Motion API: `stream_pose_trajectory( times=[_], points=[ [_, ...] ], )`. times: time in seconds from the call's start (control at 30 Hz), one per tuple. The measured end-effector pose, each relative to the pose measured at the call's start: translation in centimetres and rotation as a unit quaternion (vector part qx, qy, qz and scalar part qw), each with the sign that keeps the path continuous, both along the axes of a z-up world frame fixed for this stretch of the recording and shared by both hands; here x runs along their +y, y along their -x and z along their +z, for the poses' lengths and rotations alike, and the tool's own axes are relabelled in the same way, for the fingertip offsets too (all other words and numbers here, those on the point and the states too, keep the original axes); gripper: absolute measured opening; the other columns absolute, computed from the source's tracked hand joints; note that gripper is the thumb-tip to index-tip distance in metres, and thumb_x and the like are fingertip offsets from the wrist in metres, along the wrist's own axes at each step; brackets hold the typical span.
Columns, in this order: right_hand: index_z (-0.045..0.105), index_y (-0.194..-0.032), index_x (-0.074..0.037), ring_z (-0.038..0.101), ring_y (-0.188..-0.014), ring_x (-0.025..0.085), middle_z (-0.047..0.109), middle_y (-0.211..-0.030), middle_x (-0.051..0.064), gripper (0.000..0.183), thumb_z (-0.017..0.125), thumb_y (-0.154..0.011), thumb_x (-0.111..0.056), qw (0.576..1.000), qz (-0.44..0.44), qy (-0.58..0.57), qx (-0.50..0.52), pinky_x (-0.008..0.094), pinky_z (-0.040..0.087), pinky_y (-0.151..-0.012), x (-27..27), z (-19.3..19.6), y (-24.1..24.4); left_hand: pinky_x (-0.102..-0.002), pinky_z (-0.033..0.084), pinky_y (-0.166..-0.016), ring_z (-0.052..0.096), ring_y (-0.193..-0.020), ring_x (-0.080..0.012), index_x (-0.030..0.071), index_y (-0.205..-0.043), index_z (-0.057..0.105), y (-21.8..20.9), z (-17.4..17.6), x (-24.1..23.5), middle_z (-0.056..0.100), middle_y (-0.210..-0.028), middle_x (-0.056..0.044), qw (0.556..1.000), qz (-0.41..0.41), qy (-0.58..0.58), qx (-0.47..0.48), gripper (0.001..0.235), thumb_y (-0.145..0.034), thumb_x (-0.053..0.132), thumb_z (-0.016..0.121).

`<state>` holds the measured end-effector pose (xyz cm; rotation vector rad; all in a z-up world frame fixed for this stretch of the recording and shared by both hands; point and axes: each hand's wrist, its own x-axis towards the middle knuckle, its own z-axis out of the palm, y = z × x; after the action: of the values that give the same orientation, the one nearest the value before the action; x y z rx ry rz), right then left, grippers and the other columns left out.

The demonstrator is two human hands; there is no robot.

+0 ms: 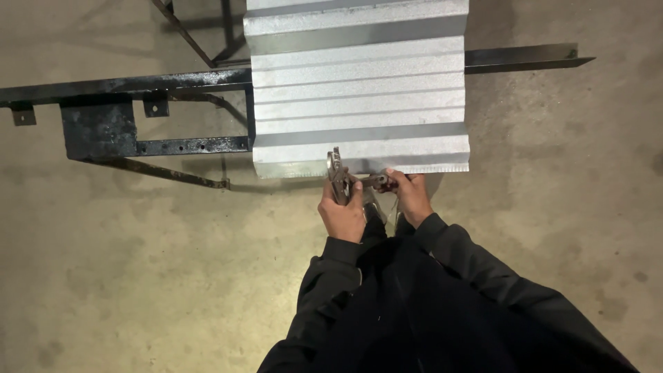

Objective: Positioning and clamping a metal bracket to a corrugated metal sheet using locking pliers.

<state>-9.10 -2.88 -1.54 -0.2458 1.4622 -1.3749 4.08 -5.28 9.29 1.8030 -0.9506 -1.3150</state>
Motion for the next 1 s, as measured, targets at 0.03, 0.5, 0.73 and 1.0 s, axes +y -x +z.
stream_pose_trajectory(
  times=[0.03,0.5,0.73,1.0],
  points=[
    [0.065,-0.086,-0.002,0.065,-0.056,0.017,0.061,-0.067,0.006,0.014,0.075,-0.091,-0.012,1.000,-0.011,0.004,-0.029,0.035,0.060,-0.057,0.1,-0.8,0.1,-0.046,0.065,-0.086,0.075,-0.107,-0.0301,0.010,-0.120,0.071,0.1,-0.1,-0.2,0.078,-0.107,-0.017,1.000,0.009,-0.006,0.005,0.032,-0.089,0.013,0.078],
    [0.067,-0.102,0.003,0.061,-0.070,0.018,0.066,-0.077,0.010,0.015,0.076,-0.092,-0.005,0.994,0.076,0.062,0.053,0.033,0.053,-0.065,0.6,-1.6,1.1,-0.052,0.064,-0.091,0.072,-0.113,-0.0362,0.007,-0.142,0.059,1.7,-0.1,-0.3,0.072,-0.122,-0.022,0.992,-0.076,-0.001,-0.100,0.045,-0.101,0.023,0.069],
    [0.073,-0.100,0.006,0.068,-0.067,0.021,0.073,-0.079,0.016,0.019,0.076,-0.097,-0.013,0.990,0.107,0.080,0.036,0.038,0.060,-0.067,0.7,-1.3,1.3,-0.047,0.060,-0.101,0.068,-0.117,-0.0339,0.006,-0.129,0.063,0.7,-3.9,2.9,0.069,-0.119,-0.018,0.990,0.135,0.048,0.008,0.043,-0.089,0.009,0.081],
    [0.072,-0.101,0.006,0.074,-0.070,0.024,0.074,-0.084,0.018,0.020,0.075,-0.097,-0.013,0.995,0.087,0.055,0.008,0.035,0.064,-0.065,1.2,-2.7,1.8,-0.053,0.057,-0.103,0.061,-0.127,-0.0379,0.000,-0.150,0.048,2.7,-6.0,1.2,0.058,-0.142,-0.022,0.915,0.293,-0.096,0.260,0.067,-0.093,0.013,0.081]
  ],
)
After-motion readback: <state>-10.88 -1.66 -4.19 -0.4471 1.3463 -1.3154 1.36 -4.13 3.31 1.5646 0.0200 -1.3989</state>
